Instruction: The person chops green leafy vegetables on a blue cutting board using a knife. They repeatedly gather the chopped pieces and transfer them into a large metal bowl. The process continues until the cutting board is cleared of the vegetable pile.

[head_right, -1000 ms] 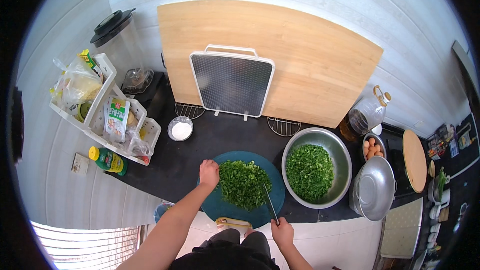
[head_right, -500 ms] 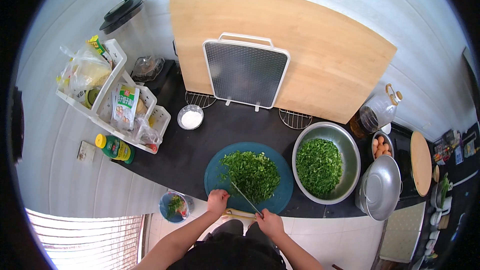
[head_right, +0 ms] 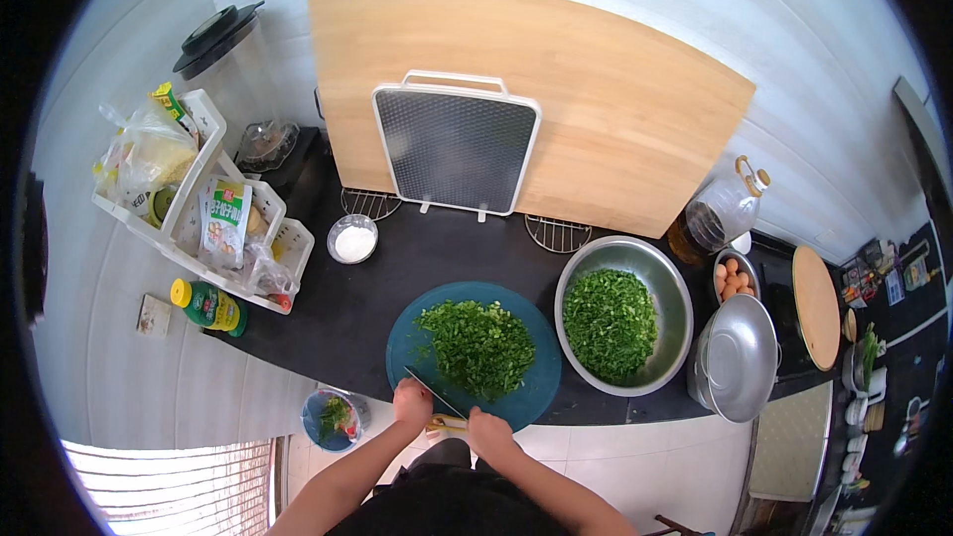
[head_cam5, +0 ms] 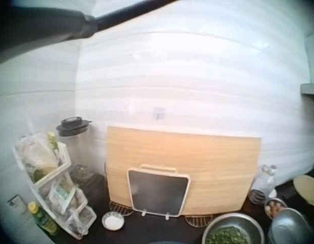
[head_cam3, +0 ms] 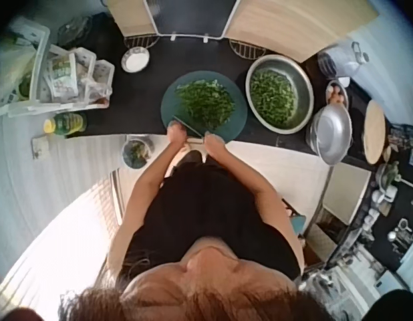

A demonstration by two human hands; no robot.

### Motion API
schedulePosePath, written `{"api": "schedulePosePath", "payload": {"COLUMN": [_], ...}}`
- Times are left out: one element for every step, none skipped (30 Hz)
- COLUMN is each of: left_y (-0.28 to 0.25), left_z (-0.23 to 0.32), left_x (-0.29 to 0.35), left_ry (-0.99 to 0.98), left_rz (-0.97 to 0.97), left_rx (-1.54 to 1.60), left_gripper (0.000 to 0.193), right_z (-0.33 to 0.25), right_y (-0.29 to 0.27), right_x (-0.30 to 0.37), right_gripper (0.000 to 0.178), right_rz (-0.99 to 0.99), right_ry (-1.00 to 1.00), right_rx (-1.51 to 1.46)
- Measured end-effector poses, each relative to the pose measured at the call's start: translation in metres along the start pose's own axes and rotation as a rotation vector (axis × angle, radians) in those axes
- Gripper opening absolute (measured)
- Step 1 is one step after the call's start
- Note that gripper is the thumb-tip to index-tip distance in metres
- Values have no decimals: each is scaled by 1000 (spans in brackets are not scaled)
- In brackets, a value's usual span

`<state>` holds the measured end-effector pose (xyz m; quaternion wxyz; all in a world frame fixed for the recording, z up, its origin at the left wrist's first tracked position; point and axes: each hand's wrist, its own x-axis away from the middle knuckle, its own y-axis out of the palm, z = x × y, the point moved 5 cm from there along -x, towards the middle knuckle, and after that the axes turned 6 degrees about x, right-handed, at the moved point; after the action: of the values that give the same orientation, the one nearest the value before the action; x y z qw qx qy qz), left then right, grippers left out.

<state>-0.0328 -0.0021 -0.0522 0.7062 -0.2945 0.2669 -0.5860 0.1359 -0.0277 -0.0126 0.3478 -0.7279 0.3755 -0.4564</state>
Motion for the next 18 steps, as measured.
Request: {"api": "schedulePosePath", "payload": {"left_y": [-1,2,2,1,1,1,2,4,5,5,6,4,3,4,4,4,4,3], "left_z": [2,3,3,3,3,7,10,9,6,4,3,3,3,3,1,0,-2,0], "left_x": [-1,-1,-3,-5,-7,-7,-6,-7,-8,-8,-7,-7,-7,-7,-7,-6,-5,-5], "left_ry": [19,44,68,92,110,122,135,134,130,126,116,109,100,103,101,99,89,81], "left_rz": [-7,-4,2,9,-12,-37,-62,-52,-44,-35,-31,-29,-26,-9,10,29,31,33], "left_rx": [-8,17,39,60,15,-23,-62,-37,-14,9,17,23,30,53,72,90,95,101], "left_gripper": [5,5,4,4,3,3,3,2,2,2,1,0,0,1,3,4,4,5], "right_z": [-5,-7,-9,-10,-12,-8,-2,3,7,10,15,19,23,27,28,29,27,26], "right_y": [-1,-4,-9,-13,-17,-19,-21,-24,-27,-30,-32,-31,-29,-27,-26,-25,-23,-23], "right_x": [-6,-9,-12,-13,-12,-8,-2,4,10,18,22,25,28,30,32,33,33,33], "right_gripper": [28,27,27,27,26,26,27,27,27,27,28,28,28,28,28,28,28,28], "right_rz": [20,47,65,83,102,132,163,193,186,180,173,162,151,140,128,116,103,101], "right_ry": [-3,25,23,22,20,44,68,92,101,111,119,120,121,120,118,116,113,104], "right_rx": [-15,-55,-82,-109,-136,-146,-156,-166,-168,-169,-171,-166,-160,-154,-147,-140,-133,-135]}}
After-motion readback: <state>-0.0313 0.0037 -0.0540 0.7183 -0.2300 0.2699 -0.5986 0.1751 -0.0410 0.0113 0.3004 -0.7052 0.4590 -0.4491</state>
